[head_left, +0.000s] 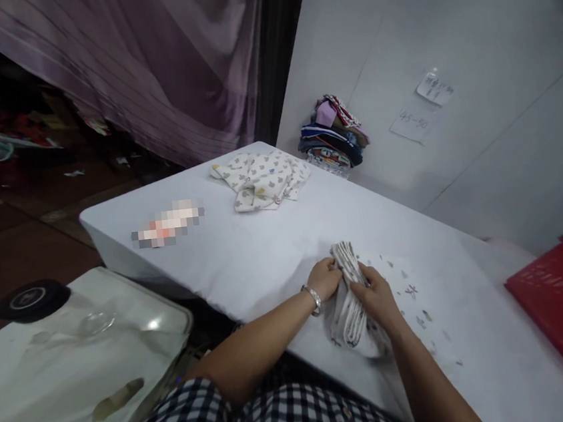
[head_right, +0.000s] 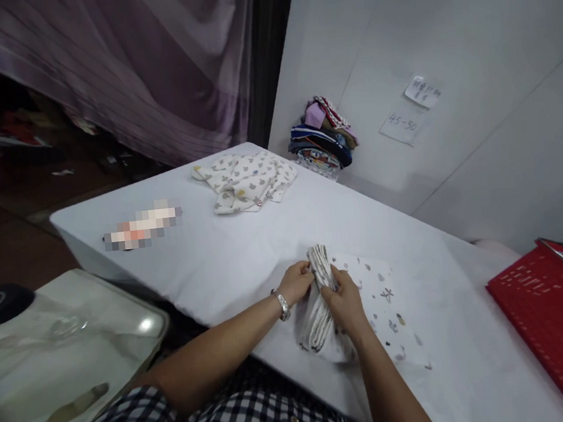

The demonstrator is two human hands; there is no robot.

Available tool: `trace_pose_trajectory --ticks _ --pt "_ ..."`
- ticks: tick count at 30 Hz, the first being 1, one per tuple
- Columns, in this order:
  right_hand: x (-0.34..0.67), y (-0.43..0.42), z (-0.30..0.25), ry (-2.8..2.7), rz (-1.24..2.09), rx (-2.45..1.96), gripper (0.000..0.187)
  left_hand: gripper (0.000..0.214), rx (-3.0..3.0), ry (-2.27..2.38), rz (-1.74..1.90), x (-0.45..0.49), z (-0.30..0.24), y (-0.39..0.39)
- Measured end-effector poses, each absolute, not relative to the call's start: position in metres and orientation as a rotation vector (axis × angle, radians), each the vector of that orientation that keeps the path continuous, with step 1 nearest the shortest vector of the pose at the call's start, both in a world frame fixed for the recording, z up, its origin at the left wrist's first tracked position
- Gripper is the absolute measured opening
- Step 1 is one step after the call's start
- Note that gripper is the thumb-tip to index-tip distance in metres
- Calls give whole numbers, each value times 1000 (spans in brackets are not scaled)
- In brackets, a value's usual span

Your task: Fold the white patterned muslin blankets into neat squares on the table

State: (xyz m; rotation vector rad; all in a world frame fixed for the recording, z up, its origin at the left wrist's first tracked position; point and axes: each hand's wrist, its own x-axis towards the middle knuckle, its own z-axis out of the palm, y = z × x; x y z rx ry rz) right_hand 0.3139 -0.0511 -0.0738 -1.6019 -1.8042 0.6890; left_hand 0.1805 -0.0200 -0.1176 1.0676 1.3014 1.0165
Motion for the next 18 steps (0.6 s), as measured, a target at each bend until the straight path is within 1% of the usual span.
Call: trace_pose_trajectory --ticks 4,9,13,15,18 --pt "315 -51 -71 -1778 657 -1638 47 19 1005 1286 1021 178 -121 -19" --pt "303 -55 -69 -1918 569 -1616 42 19 944 1218 1065 181 -116 -22" --pt "300 -55 -71 -1909 598 -1632 39 17 833 1159 1032 181 -111 -25" --pt "302 -54 -74 -1867 640 -1626 39 16 756 1129 990 180 -107 -28" --pt "306 -51 -80 -1788 704 -1612 45 13 666 1066 901 179 -100 -32"
